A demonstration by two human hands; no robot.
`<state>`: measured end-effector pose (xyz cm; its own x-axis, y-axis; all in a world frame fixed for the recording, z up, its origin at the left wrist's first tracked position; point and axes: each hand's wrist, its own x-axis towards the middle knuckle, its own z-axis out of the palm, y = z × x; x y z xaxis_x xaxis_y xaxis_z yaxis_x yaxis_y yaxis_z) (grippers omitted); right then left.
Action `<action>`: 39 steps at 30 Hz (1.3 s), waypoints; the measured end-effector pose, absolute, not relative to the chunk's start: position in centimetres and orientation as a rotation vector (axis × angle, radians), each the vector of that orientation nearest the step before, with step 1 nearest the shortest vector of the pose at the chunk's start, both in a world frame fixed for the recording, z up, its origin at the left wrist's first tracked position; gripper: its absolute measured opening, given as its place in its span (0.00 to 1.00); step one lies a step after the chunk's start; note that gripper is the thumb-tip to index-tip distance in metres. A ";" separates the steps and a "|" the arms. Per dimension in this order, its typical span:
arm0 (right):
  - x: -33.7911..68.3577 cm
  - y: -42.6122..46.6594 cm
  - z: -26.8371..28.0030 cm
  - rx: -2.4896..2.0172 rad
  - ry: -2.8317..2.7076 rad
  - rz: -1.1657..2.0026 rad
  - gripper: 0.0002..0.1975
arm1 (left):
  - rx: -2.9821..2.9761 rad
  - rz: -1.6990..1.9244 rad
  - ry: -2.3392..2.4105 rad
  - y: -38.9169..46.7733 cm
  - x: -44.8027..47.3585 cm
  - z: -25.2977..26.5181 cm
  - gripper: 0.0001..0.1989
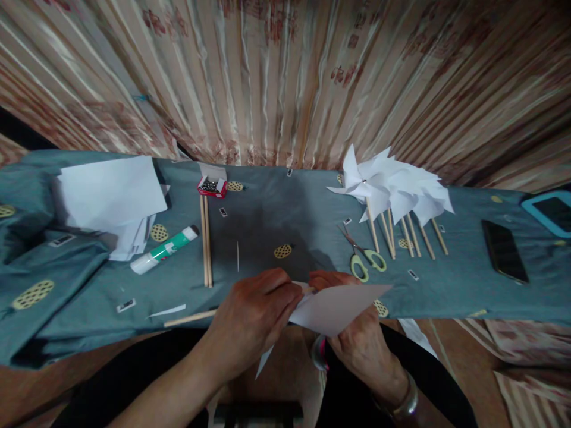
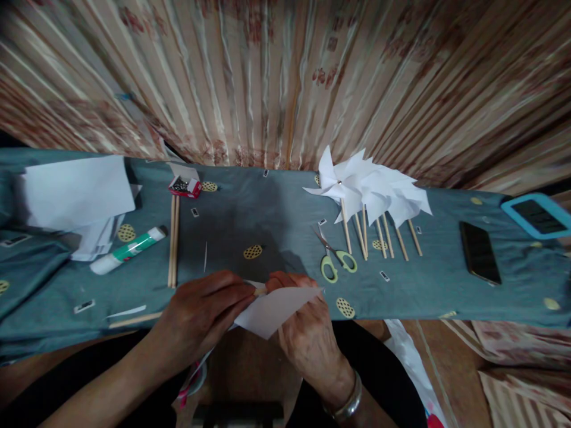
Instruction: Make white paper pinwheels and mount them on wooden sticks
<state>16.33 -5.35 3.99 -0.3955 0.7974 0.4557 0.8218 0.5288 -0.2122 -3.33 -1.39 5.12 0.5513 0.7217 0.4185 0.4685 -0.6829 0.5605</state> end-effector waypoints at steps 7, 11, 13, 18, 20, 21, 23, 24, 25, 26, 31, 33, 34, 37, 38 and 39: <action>16.3 -5.5 4.8 -1.299 -2.293 -0.017 0.13 | 2.444 0.893 0.968 -1.9 -3.4 5.7 0.10; 16.4 -5.6 4.8 -1.287 -2.299 -0.018 0.15 | 2.443 0.903 0.964 -2.2 -3.5 5.7 0.10; 16.4 -5.7 4.7 -1.287 -2.305 -0.009 0.16 | 2.435 0.898 0.966 -2.2 -3.5 5.7 0.10; 16.4 -5.8 4.4 -1.278 -2.313 -0.012 0.19 | 2.431 0.909 0.978 -2.4 -3.7 5.6 0.09; 16.3 -5.8 4.5 -1.261 -2.306 -0.012 0.18 | 2.427 0.920 0.990 -2.5 -3.7 5.5 0.09; 16.3 -5.8 4.5 -1.252 -2.298 -0.007 0.18 | 2.427 0.926 0.991 -2.6 -3.7 5.5 0.09; 16.2 -5.7 4.7 -1.250 -2.285 0.018 0.19 | 2.424 0.930 0.990 -2.6 -3.8 5.4 0.09; 16.2 -5.7 4.7 -1.253 -2.285 0.032 0.20 | 2.420 0.928 0.989 -2.6 -3.8 5.4 0.09; 16.2 -5.7 4.7 -1.255 -2.292 0.044 0.21 | 2.414 0.926 0.989 -2.6 -3.8 5.4 0.09; 16.2 -5.7 4.7 -1.257 -2.299 0.050 0.22 | 2.408 0.922 0.991 -2.6 -3.8 5.4 0.09; 16.6 -6.1 4.1 -1.274 -2.335 0.003 0.27 | 2.407 0.920 1.004 -2.6 -3.8 5.3 0.10; 16.7 -6.2 3.9 -1.284 -2.357 0.007 0.27 | 2.408 0.916 0.996 -2.6 -3.9 5.2 0.10; 16.7 -6.3 3.8 -1.280 -2.361 0.014 0.27 | 2.403 0.915 0.993 -2.6 -3.9 5.2 0.10; 16.7 -6.1 4.0 -1.262 -2.347 0.040 0.26 | 2.382 0.921 0.982 -2.7 -3.9 5.2 0.10; 16.6 -6.0 4.1 -1.259 -2.344 0.047 0.25 | 2.376 0.919 0.974 -2.7 -3.9 5.3 0.10; 16.5 -6.0 4.2 -1.254 -2.340 0.055 0.25 | 2.370 0.913 0.966 -2.8 -3.9 5.3 0.10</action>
